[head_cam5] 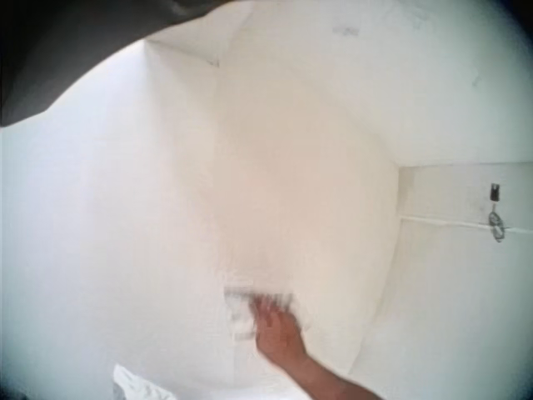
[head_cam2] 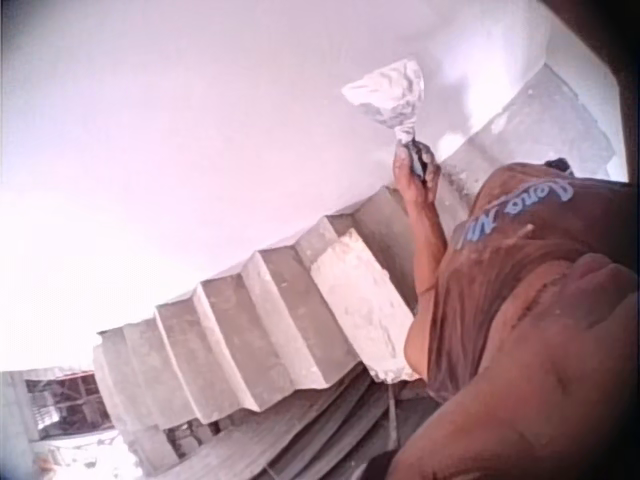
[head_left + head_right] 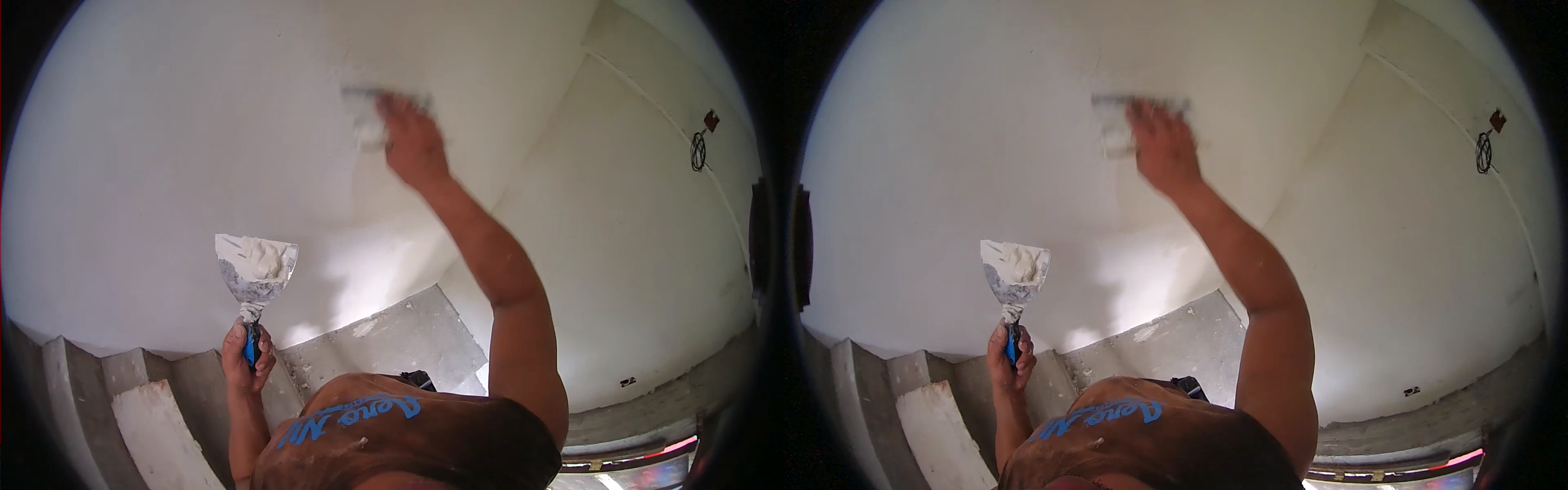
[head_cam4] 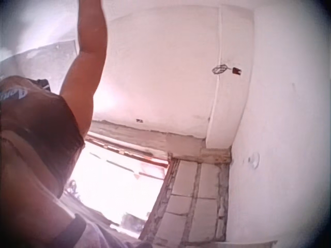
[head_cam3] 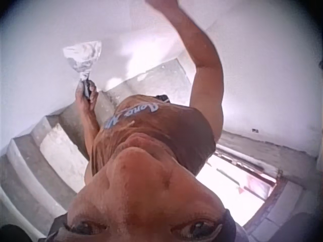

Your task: The person applies plaster to a ceiling using a trowel and a putty knife. They spread the plaster in long strokes, occasionally reloading the trowel from the putty knife while standing on a staircase.

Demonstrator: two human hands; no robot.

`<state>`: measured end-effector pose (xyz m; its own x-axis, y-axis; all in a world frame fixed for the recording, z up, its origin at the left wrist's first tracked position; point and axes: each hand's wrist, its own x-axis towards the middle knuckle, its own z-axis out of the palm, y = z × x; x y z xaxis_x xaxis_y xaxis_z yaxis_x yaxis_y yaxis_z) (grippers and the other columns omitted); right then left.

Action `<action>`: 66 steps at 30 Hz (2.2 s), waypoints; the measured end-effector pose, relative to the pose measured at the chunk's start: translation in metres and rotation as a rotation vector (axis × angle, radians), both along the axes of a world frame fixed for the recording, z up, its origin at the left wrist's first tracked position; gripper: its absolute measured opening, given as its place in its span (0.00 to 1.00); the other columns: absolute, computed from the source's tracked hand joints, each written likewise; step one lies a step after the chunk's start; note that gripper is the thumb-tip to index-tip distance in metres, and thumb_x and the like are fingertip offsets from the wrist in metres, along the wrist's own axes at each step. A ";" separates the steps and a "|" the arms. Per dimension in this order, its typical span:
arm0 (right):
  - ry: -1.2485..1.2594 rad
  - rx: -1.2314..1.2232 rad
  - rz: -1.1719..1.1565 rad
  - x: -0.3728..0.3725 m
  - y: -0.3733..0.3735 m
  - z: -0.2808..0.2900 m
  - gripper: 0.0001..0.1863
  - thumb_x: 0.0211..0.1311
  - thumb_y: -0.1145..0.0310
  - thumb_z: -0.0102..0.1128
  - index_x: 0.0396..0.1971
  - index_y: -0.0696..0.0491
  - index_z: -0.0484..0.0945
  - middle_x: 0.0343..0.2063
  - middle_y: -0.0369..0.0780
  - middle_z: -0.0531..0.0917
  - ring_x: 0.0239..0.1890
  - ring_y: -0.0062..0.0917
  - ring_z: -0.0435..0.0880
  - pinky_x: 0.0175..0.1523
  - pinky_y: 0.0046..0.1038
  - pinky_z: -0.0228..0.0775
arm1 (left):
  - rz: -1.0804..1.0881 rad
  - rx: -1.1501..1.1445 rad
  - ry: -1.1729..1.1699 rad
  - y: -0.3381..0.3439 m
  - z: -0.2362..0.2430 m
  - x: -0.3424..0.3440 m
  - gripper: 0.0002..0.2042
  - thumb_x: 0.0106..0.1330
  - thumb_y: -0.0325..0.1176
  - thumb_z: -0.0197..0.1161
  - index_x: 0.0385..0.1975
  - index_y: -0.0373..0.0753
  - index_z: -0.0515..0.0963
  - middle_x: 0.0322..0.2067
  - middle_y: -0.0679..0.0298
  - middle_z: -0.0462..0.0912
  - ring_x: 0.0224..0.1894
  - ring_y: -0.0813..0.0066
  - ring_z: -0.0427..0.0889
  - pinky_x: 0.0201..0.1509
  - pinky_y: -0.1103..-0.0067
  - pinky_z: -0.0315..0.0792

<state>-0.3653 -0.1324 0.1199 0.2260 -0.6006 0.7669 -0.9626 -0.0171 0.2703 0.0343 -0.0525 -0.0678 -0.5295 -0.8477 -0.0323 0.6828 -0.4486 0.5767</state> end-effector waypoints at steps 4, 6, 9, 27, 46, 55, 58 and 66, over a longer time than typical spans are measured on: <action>0.133 -0.294 -0.001 0.009 -0.022 0.132 0.32 0.47 0.77 0.61 0.58 0.46 0.74 0.55 0.42 0.76 0.55 0.41 0.75 0.58 0.42 0.67 | -0.040 0.004 0.008 0.001 0.001 0.004 0.13 0.74 0.42 0.52 0.44 0.38 0.68 0.24 0.58 0.73 0.11 0.81 0.64 0.10 0.88 0.57; 0.202 -0.244 -0.112 0.034 -0.028 0.151 0.29 0.54 0.77 0.61 0.59 0.55 0.72 0.57 0.47 0.75 0.59 0.38 0.73 0.66 0.39 0.64 | -0.029 0.020 0.005 0.002 -0.002 0.005 0.13 0.74 0.42 0.53 0.44 0.38 0.68 0.24 0.58 0.73 0.11 0.81 0.64 0.10 0.88 0.57; 0.135 -0.170 -0.115 0.029 -0.045 0.136 0.27 0.56 0.77 0.60 0.59 0.54 0.71 0.56 0.46 0.75 0.58 0.38 0.75 0.64 0.39 0.66 | -0.013 0.028 -0.002 0.003 -0.006 0.005 0.13 0.74 0.42 0.53 0.44 0.38 0.68 0.24 0.57 0.73 0.12 0.81 0.64 0.10 0.88 0.57; -2.509 0.207 0.850 0.070 0.097 -0.185 0.24 0.54 0.69 0.55 0.52 0.59 0.72 0.45 0.45 0.80 0.48 0.38 0.81 0.56 0.41 0.75 | 0.221 -0.613 -0.505 -0.025 -0.002 -0.025 0.15 0.74 0.37 0.54 0.51 0.33 0.73 0.30 0.67 0.76 0.22 0.87 0.68 0.24 0.87 0.62; -2.710 -0.255 1.288 0.105 0.067 -0.317 0.31 0.53 0.68 0.52 0.61 0.54 0.67 0.54 0.43 0.77 0.58 0.40 0.76 0.66 0.44 0.66 | 0.182 -1.152 -1.345 -0.071 -0.118 0.024 0.19 0.73 0.31 0.52 0.62 0.36 0.71 0.29 0.59 0.77 0.26 0.68 0.78 0.31 0.75 0.71; -2.419 -0.708 -0.022 -0.086 0.053 -0.506 0.24 0.51 0.74 0.59 0.52 0.54 0.73 0.47 0.41 0.79 0.50 0.34 0.79 0.52 0.37 0.75 | -0.164 -0.291 -1.466 -0.033 -0.098 0.042 0.14 0.73 0.33 0.52 0.51 0.33 0.76 0.25 0.72 0.73 0.21 0.89 0.66 0.23 0.85 0.61; -2.403 -0.678 0.092 -0.123 0.041 -0.491 0.24 0.49 0.76 0.61 0.51 0.54 0.75 0.45 0.41 0.80 0.50 0.34 0.79 0.53 0.36 0.75 | -0.093 -0.234 -1.461 -0.023 -0.080 0.029 0.13 0.74 0.34 0.53 0.50 0.33 0.76 0.25 0.72 0.72 0.21 0.89 0.66 0.22 0.86 0.61; -2.281 -0.606 0.178 -0.093 0.001 -0.436 0.21 0.49 0.80 0.60 0.47 0.58 0.76 0.40 0.37 0.81 0.41 0.29 0.81 0.47 0.32 0.75 | -0.088 -0.172 -1.391 -0.028 -0.086 0.039 0.14 0.74 0.35 0.53 0.51 0.32 0.75 0.25 0.72 0.73 0.21 0.90 0.65 0.23 0.88 0.60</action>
<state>-0.4579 -0.1310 -0.3160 -0.9011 -0.3774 -0.2136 0.3821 -0.4582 -0.8025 0.0735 -0.0804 -0.1534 -0.2013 -0.8606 -0.4678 -0.5107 -0.3153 0.7999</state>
